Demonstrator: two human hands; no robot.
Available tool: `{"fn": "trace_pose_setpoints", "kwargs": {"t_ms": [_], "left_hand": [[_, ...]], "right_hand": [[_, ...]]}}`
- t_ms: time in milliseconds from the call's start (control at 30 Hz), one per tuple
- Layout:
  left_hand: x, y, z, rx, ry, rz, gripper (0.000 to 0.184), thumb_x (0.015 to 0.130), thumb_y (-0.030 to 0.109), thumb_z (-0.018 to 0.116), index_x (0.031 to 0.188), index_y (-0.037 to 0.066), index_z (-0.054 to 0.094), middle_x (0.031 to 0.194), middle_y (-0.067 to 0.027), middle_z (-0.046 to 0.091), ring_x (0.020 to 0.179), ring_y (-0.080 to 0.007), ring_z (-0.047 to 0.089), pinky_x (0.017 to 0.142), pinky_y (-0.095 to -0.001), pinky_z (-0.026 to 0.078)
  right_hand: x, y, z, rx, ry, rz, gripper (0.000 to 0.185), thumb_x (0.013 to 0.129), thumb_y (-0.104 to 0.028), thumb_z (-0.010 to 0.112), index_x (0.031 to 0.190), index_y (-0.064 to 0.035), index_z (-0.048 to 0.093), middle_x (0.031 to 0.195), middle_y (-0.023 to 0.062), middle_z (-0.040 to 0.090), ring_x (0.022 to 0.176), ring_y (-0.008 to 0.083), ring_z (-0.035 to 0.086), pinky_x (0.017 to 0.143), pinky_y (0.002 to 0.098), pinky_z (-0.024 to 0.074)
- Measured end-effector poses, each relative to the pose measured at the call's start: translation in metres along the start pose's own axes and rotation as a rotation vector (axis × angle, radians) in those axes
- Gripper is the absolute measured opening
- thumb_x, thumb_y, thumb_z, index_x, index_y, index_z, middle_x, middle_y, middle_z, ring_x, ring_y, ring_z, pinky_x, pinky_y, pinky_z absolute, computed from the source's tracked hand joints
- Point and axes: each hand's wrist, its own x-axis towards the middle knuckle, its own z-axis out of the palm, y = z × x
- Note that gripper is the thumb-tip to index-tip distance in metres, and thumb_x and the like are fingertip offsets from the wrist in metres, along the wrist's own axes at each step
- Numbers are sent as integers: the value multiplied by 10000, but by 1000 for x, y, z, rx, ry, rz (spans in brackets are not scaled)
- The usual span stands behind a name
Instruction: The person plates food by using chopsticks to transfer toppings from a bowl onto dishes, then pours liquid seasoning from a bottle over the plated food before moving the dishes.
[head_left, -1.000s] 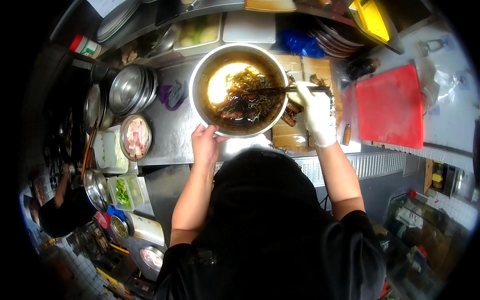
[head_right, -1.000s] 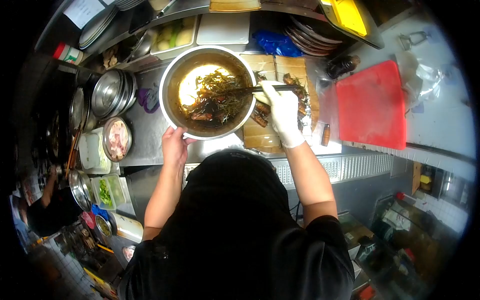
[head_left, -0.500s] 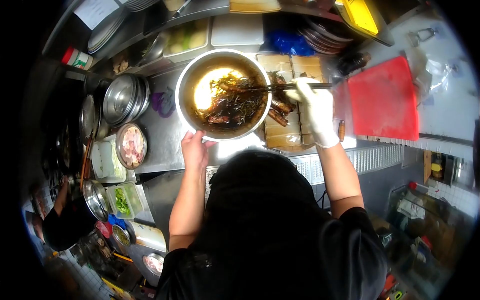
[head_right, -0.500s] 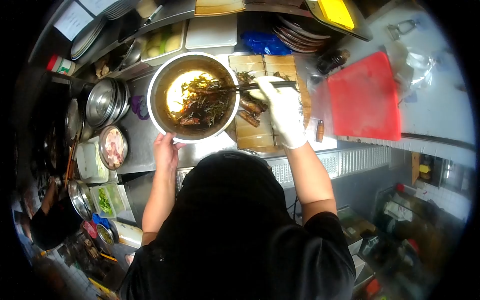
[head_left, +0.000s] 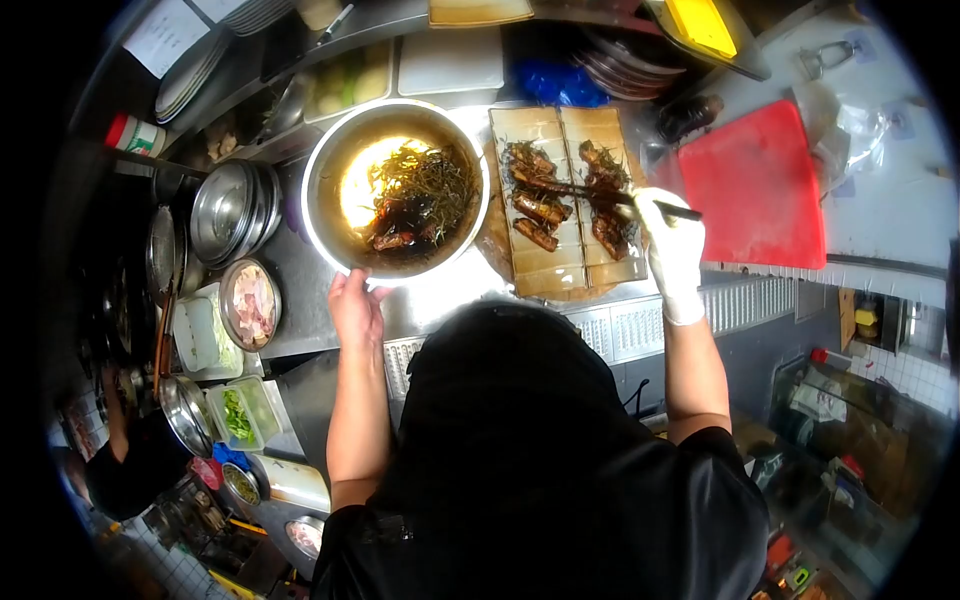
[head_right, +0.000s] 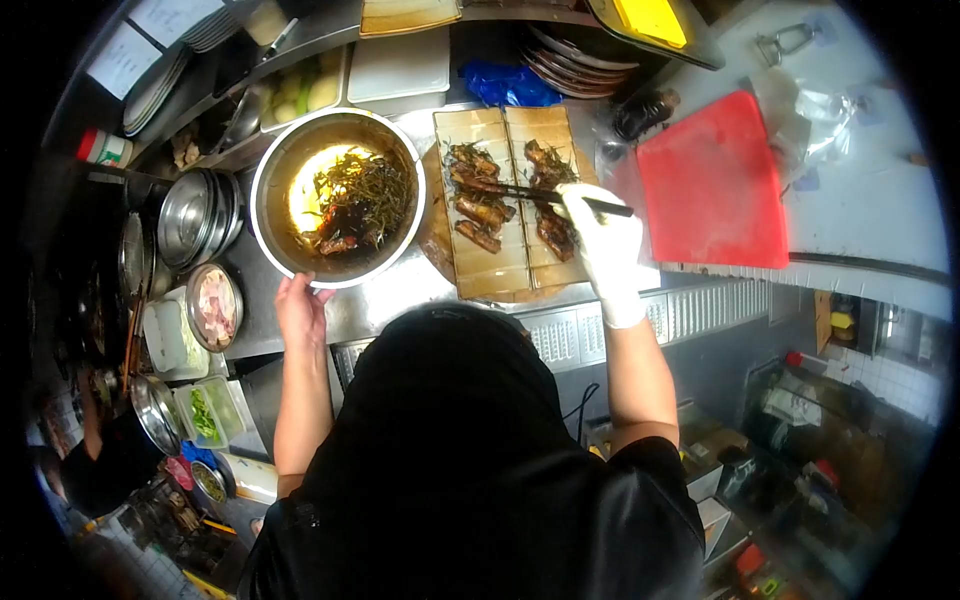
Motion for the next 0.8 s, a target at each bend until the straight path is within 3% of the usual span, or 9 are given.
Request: {"fn": "trace_pose_setpoints", "kwargs": {"t_ms": [100,333,500,533,633,800], "left_hand": [[1,-1,-2,-12,-9,2,221,899,-37,560,1103,-16,644,1003,-83,683,833,-177,681,612,-329,638],[-1,-1,3,-2,23,-25,223,897,-32,579,1109,-14,647,995,-94,696,816,-187,690,614,-337,635],[-10,4,18,-38,-10,-30,198,906,-33,568,1082,-26,657,1009,-107,701,826,-203,697,628,-341,653],[-13,6,22,-43,-19,-43,204,912,-38,549,1085,-32,657,1013,-109,705,836,-206,702,632,-336,652],[-14,0,25,-3,-82,-30,252,913,-22,547,1151,-58,625,1035,-138,713,821,-241,731,649,-359,676],[-28,-3,46,-10,-153,-59,249,909,-28,539,1137,-66,632,1043,-155,715,830,-250,736,654,-364,676]], "right_hand": [[-16,0,7,-82,-14,9,156,921,-37,736,1060,29,760,1026,112,766,895,141,710,811,274,568],[-28,-15,12,-303,-90,-246,150,893,-8,751,1041,11,769,1067,119,766,970,194,722,895,293,554],[-36,-38,8,-32,-11,-102,153,891,54,714,1034,40,765,1081,176,754,1003,235,719,912,333,575],[-38,-49,14,100,-47,-21,154,885,49,719,1029,24,769,1101,152,757,1018,227,720,923,326,573],[-37,-46,43,-31,-261,-211,191,873,42,729,1053,-1,775,1122,129,758,1023,210,722,921,313,572],[-43,-36,98,-44,-409,-195,204,892,12,731,1080,-47,783,1065,116,774,974,178,731,872,276,575]]}}
